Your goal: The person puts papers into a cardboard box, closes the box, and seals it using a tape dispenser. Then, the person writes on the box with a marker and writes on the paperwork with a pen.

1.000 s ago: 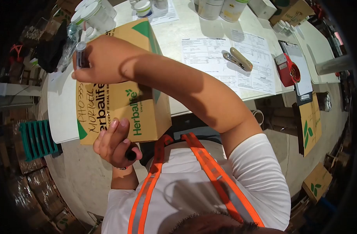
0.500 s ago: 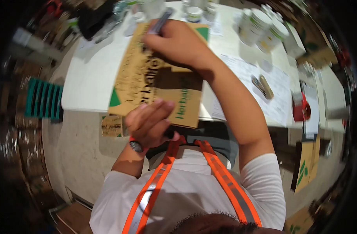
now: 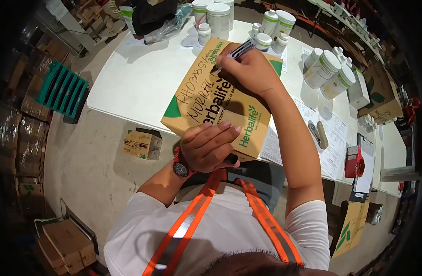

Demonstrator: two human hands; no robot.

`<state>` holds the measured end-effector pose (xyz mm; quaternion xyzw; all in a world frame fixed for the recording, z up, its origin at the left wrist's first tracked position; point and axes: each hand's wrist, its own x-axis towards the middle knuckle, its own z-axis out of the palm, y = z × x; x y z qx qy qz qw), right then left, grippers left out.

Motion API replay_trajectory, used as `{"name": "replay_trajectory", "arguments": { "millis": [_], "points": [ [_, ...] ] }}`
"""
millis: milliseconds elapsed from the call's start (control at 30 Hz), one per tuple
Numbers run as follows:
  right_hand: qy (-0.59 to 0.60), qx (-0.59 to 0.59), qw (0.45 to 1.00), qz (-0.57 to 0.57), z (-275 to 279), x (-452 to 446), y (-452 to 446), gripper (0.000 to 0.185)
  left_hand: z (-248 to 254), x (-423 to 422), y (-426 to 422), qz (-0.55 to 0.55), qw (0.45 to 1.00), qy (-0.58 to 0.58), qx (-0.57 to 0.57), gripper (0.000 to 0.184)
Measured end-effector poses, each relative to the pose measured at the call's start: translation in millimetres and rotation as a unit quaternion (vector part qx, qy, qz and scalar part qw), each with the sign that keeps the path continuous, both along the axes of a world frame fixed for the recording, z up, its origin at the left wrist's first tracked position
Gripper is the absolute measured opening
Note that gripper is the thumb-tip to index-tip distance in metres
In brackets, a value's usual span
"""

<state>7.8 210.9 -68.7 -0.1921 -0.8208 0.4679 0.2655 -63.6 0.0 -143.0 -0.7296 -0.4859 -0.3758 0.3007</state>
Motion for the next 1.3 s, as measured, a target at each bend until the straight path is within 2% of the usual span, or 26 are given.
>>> {"name": "replay_trajectory", "arguments": {
  "millis": [33, 133, 233, 333, 467, 567, 667, 767, 867, 967, 1300],
  "points": [
    [0.0, 0.009, 1.0, 0.016, 0, 0, 0, 0.027, 0, 0, 0, -0.001, 1.0, 0.001, 0.002, 0.036],
    [0.001, -0.059, 0.998, -0.02, -2, -2, 1, 0.027, 0, 0, 1, 0.003, 1.0, 0.004, 0.008, 0.036],
    [0.0, 0.003, 1.0, 0.003, 0, -2, 0, 0.026, -5, 0, 1, 0.006, 1.0, 0.003, 0.014, 0.036],
    [-0.027, 0.014, 0.999, -0.035, -1, -1, 7, 0.024, -6, 0, 3, 0.007, 1.0, 0.005, 0.018, 0.035],
    [0.042, -0.073, 0.996, -0.018, -4, -3, 4, 0.023, -7, 1, 3, 0.011, 1.0, 0.006, 0.021, 0.035],
    [0.012, 0.013, 1.0, -0.012, -5, -4, 4, 0.024, -7, 1, 3, 0.011, 1.0, 0.007, 0.023, 0.035],
    [-0.01, 0.006, 0.999, -0.031, -7, -3, 9, 0.026, -7, 1, 2, 0.011, 1.0, 0.006, 0.021, 0.035],
    [-0.003, 0.056, 0.997, -0.059, -1, -4, 5, 0.026, -6, 1, 2, 0.01, 1.0, 0.004, 0.017, 0.035],
    [-0.002, 0.038, 0.997, -0.072, -7, -5, 12, 0.027, -6, 1, 3, 0.012, 1.0, 0.009, 0.024, 0.035],
    [0.008, 0.039, 0.999, -0.035, -10, -9, 12, 0.027, -6, 1, 2, 0.014, 1.0, 0.005, 0.018, 0.036],
    [-0.013, 0.033, 0.993, -0.117, -1, -6, 13, 0.029, -7, 1, 2, 0.01, 1.0, 0.0, 0.026, 0.036]
  ]
}}
